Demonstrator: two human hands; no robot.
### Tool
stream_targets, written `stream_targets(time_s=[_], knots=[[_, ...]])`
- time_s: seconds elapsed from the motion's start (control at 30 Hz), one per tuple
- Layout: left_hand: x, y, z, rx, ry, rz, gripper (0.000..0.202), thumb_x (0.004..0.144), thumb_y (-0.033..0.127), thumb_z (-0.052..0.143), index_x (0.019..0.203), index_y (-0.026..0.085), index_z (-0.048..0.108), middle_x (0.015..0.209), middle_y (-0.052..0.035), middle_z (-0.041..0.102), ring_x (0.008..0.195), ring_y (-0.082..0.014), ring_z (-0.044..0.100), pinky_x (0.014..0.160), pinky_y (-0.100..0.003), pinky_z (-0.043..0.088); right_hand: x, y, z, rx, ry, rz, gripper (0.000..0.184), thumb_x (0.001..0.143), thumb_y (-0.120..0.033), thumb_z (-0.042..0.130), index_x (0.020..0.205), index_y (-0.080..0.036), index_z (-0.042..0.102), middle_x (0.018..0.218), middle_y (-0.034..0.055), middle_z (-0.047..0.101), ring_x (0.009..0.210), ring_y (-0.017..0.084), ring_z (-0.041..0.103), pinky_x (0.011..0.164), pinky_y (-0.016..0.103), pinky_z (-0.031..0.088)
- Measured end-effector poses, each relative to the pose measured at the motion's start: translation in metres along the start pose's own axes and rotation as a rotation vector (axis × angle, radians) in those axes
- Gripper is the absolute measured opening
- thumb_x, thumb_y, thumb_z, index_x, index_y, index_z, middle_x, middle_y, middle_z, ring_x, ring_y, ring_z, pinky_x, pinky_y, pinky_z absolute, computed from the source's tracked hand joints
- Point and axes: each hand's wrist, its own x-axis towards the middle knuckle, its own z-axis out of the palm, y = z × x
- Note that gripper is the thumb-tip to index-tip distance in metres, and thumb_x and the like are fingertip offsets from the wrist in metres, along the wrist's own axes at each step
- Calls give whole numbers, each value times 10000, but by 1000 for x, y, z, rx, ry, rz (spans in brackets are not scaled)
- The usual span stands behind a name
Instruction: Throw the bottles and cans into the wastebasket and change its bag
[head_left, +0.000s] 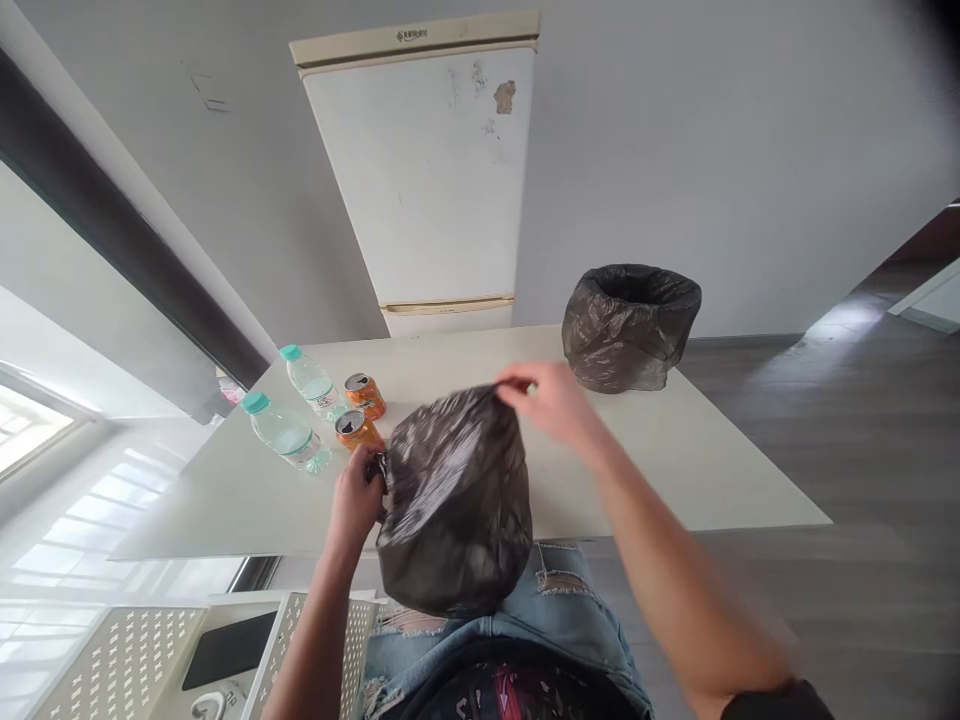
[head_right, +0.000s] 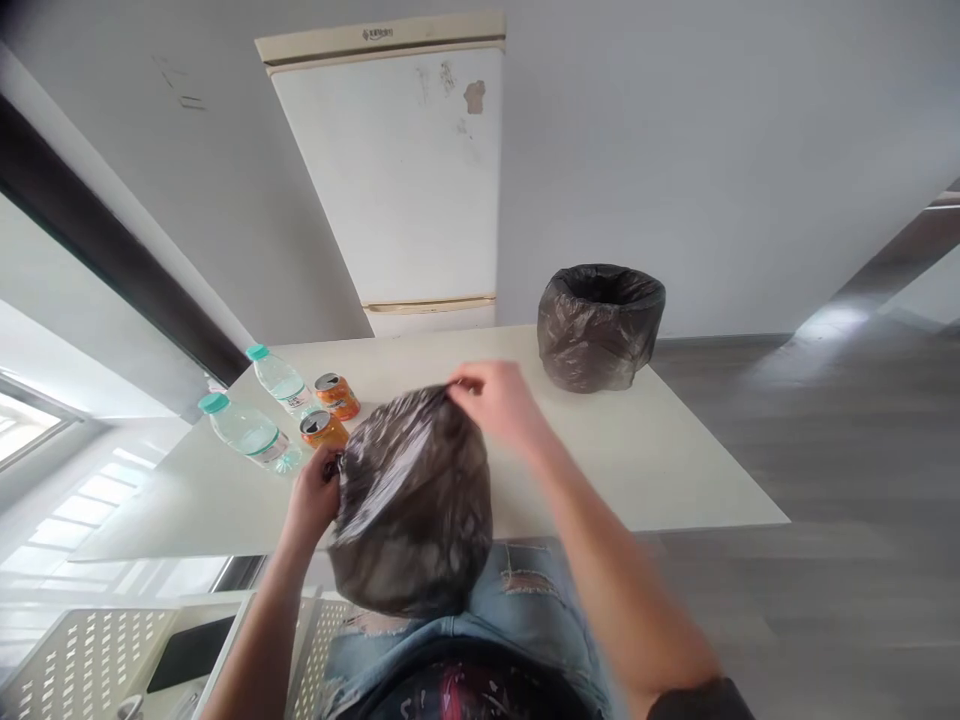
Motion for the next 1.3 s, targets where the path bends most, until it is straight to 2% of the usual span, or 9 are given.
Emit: stream_targets(time_s=[0.13, 0.3, 0.43, 0.6, 0.67, 0.77, 0.9, 1.17, 1.3], knots=[[4, -10, -11, -166, -149, -52, 291, 780, 344, 641, 1036, 206, 640, 981, -62, 748, 827, -213, 697, 700, -311, 557, 13, -11, -81, -115, 452, -78, 182, 893, -278, 696, 997, -207, 827, 904, 38, 800, 776, 184, 716, 737, 309, 540], [-10, 24, -38, -292, -55, 88, 418, 826, 371, 695, 1213, 222, 646, 1262, -108, 708, 1189, -277, 669, 964, -413, 584, 24, -27, -122, -227, 362, -78, 175, 860, -339, 777, 937, -187, 815, 829, 38, 775, 751, 189, 715, 749, 336, 547], [-36, 105, -54, -259, 193, 290, 436, 895, 314, 663, 1324, 263, 596, 1420, -90, 631, 1395, -288, 563, 1186, -495, 464, 20, -68, -99, -356, 267, -223, 145, 900, -325, 720, 894, -207, 804, 742, -2, 725, 684, 152, 662, 787, 346, 543], [-58, 191, -20, -129, 247, 411, 966, 728, 382, 854, 1550, 244, 366, 1565, -161, 494, 1447, -383, 495, 1154, -575, 480, -3, -124, -34, -407, -237, -326, 159, 844, -135, 665, 762, -211, 779, 642, -19, 658, 574, 122, 578, 613, 284, 448], [-55, 204, 0, -205, 237, 370, 871, 744, 367, 814, 1500, 234, 402, 1420, -154, 609, 1266, -348, 629, 986, -511, 579, -12, -135, -16, -382, -382, -276, 207, 805, -62, 654, 739, -216, 777, 651, -21, 667, 565, 117, 559, 572, 281, 414], [-42, 206, 20, -283, 289, 265, 450, 815, 277, 695, 1240, 242, 551, 1021, -43, 712, 856, -214, 671, 724, -353, 561, -19, -136, -11, -178, -395, -238, 269, 823, -56, 640, 777, -259, 809, 691, -40, 704, 613, 115, 596, 589, 270, 436], [-25, 191, 25, -64, 166, 314, 95, 855, 153, 602, 883, 235, 643, 770, -6, 618, 747, -195, 572, 769, -371, 490, -24, -114, -33, 175, -287, -167, 85, 868, -243, 755, 855, -266, 836, 765, -15, 743, 714, 148, 656, 660, 286, 512], [-17, 125, 21, 422, 84, 377, 248, 671, 80, 698, 856, 240, 734, 1267, -127, 545, 1152, -384, 506, 933, -544, 427, -58, 14, -89, 682, 565, 149, 208, 726, -345, 922, 883, -271, 807, 866, 12, 732, 742, 157, 646, 646, 316, 544], [-16, 98, 28, 622, -45, 353, 242, 739, 62, 632, 892, 219, 733, 1316, -139, 548, 1220, -372, 491, 979, -551, 421, -85, 87, -96, 718, 793, 361, 288, 626, -343, 958, 820, -227, 779, 814, 14, 687, 660, 120, 572, 561, 279, 488]])
